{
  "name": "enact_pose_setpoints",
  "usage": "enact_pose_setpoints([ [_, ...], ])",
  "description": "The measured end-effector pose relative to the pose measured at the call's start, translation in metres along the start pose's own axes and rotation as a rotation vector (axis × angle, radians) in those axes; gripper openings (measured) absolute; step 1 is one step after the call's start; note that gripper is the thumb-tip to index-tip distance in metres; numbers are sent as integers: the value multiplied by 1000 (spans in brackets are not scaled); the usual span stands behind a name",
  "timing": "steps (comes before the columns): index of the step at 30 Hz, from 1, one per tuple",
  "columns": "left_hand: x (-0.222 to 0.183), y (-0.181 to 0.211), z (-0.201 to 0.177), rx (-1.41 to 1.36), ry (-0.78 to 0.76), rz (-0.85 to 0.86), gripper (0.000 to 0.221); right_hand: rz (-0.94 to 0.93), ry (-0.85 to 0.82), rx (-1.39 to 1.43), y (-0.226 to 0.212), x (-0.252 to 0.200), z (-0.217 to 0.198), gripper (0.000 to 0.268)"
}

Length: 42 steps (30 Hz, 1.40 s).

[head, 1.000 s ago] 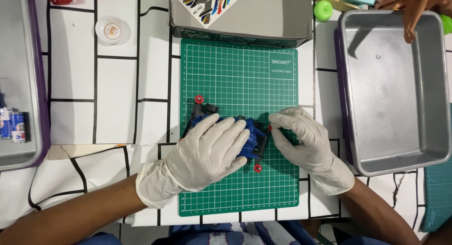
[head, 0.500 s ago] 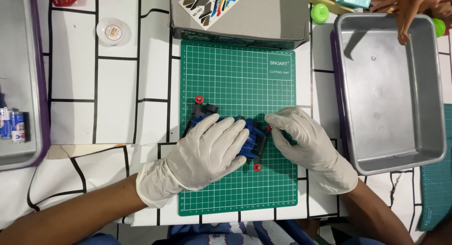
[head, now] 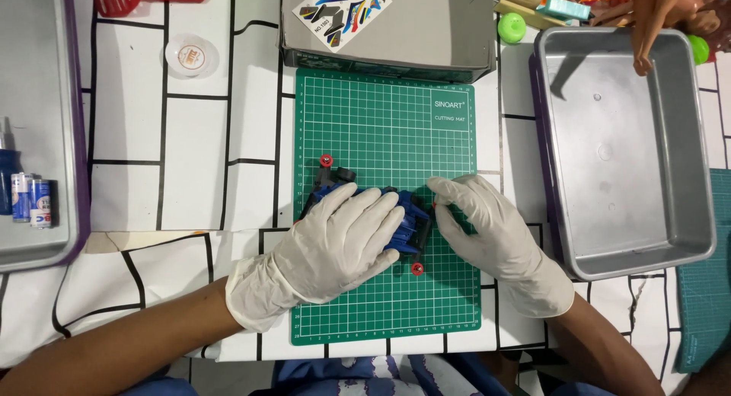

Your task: Assembling a small blue model car on a cutting mat, including attaching parts and using a small tool.

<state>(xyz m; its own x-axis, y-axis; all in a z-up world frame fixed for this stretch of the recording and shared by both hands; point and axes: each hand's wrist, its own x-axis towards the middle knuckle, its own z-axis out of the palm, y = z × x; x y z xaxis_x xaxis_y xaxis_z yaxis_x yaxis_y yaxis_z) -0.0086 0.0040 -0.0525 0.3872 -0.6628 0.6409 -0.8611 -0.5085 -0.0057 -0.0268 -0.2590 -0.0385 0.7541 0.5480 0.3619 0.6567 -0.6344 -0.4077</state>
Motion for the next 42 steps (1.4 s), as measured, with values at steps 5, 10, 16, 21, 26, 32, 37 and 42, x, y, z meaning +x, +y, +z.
enact_pose_setpoints([
  [5,0,0,0,-28,12,-11,41,216,96,81,-14,0,-1,58],
  [10,-4,9,6,-43,24,-35,44,330,108,132,-15,4,-2,41],
  [16,-4,14,7,-14,31,-52,43,508,165,240,-21,3,-1,44],
  [21,-15,12,25,-68,21,-11,45,535,215,284,-25,-3,7,52],
  [26,-13,11,30,-182,30,-11,47,356,369,235,-27,-14,9,53],
  [32,-17,17,51,-264,162,-44,43,-43,177,48,-34,-17,24,83],
  [37,-2,-2,17,-141,277,126,31,-79,224,18,-28,-13,25,71],
  [42,-21,-28,13,-28,340,145,31,50,196,16,-26,-13,26,72],
])
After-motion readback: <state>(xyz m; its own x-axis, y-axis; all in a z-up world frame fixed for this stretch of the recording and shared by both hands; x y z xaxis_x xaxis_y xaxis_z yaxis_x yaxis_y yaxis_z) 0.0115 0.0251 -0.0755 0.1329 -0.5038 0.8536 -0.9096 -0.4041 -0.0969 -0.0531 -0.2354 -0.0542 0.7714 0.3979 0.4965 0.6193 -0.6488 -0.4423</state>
